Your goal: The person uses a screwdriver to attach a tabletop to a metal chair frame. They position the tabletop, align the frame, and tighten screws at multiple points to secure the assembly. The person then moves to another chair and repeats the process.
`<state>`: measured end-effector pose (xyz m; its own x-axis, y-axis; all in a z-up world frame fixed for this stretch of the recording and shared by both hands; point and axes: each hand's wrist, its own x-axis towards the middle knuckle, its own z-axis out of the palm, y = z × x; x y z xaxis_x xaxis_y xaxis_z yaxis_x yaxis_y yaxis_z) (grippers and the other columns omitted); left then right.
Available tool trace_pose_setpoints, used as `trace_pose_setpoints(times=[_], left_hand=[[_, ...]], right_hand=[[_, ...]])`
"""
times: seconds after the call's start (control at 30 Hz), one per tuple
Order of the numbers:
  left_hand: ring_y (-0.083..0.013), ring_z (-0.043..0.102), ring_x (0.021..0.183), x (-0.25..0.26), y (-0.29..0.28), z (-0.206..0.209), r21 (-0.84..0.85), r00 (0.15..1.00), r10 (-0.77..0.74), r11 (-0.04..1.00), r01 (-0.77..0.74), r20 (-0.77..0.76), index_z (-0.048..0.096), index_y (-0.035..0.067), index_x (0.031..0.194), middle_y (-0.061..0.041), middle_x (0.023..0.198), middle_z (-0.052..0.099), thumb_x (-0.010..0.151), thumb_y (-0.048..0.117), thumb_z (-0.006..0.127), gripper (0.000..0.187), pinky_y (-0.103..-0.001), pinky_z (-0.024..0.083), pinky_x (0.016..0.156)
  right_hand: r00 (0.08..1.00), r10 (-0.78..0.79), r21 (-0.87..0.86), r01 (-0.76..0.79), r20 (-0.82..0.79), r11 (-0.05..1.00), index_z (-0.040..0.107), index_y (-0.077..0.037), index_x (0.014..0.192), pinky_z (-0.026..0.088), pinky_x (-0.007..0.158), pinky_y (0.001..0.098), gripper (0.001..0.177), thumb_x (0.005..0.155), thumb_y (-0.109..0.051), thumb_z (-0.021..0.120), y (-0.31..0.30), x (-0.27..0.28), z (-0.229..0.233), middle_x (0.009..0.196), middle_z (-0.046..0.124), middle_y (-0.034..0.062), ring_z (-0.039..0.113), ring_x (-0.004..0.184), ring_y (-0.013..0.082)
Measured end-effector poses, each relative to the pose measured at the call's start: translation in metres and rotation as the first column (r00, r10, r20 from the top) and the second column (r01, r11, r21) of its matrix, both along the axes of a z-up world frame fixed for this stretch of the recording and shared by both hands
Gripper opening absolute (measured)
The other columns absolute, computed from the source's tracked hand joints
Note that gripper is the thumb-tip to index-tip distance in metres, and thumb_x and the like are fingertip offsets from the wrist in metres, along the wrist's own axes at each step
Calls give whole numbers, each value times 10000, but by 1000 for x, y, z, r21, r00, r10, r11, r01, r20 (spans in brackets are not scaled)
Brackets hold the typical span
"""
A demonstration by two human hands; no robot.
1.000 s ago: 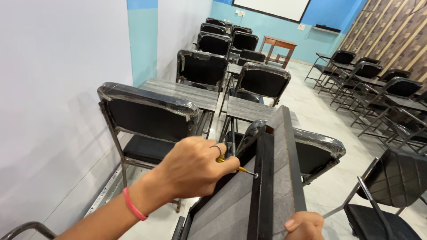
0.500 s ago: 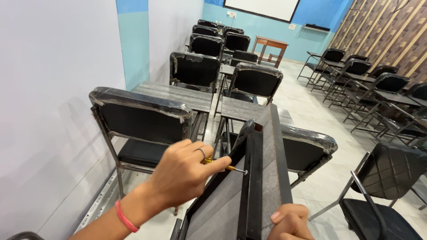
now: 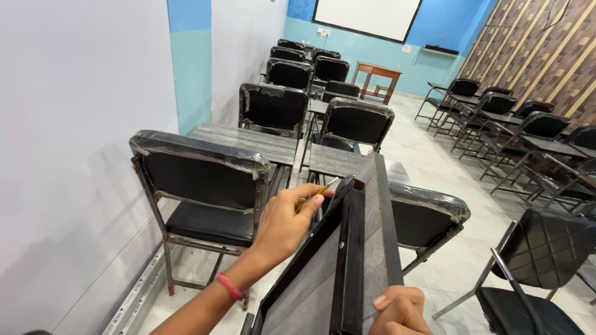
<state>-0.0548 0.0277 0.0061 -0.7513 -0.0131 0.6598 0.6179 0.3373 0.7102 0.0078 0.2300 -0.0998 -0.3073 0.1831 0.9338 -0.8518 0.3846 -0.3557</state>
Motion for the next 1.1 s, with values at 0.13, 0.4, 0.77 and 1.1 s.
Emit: trace_pose_setpoints(times=[0.13, 0.4, 0.77, 1.1], left_hand=[[-82, 573, 519, -4, 11, 3, -51, 932, 59, 998, -44, 358, 759, 203, 1233, -9, 575, 593, 966, 261, 587, 323, -286, 432, 512], [-84, 584, 526, -6, 20, 6, 36, 961, -41, 999, 33, 275, 727, 154, 1274, -27, 575, 622, 976, 245, 610, 333, -288, 463, 528], [-306, 738, 784, 5, 16, -10, -174, 988, 153, 973, -153, -10, 733, 188, 1247, -139, 916, 764, 952, 207, 608, 321, -392, 549, 690], [-47, 510, 562, 45, 28, 16, 238, 981, -41, 971, -5, 190, 798, 95, 1083, 9, 606, 591, 1000, 248, 608, 257, -241, 380, 514]], right_hand=[[998, 51, 44, -52, 21, 998, 300, -154, 486, 459, 861, 270, 298, 554, -240, 577, 0, 12, 15, 508, 312, -38, 496, 709, 145], [985, 142, 157, -126, -99, 979, 307, -167, 487, 458, 857, 290, 368, 582, -75, 650, -4, 22, 45, 476, 336, -65, 394, 495, 74], [973, 203, 246, -172, -107, 954, 236, -178, 495, 465, 892, 311, 421, 691, -168, 609, 0, 27, 55, 479, 328, -91, 429, 500, 37], [979, 189, 135, -198, 74, 971, 518, -192, 811, 441, 1194, 382, 140, 896, -127, 608, 24, 5, -32, 906, 760, -110, 713, 1031, 108]])
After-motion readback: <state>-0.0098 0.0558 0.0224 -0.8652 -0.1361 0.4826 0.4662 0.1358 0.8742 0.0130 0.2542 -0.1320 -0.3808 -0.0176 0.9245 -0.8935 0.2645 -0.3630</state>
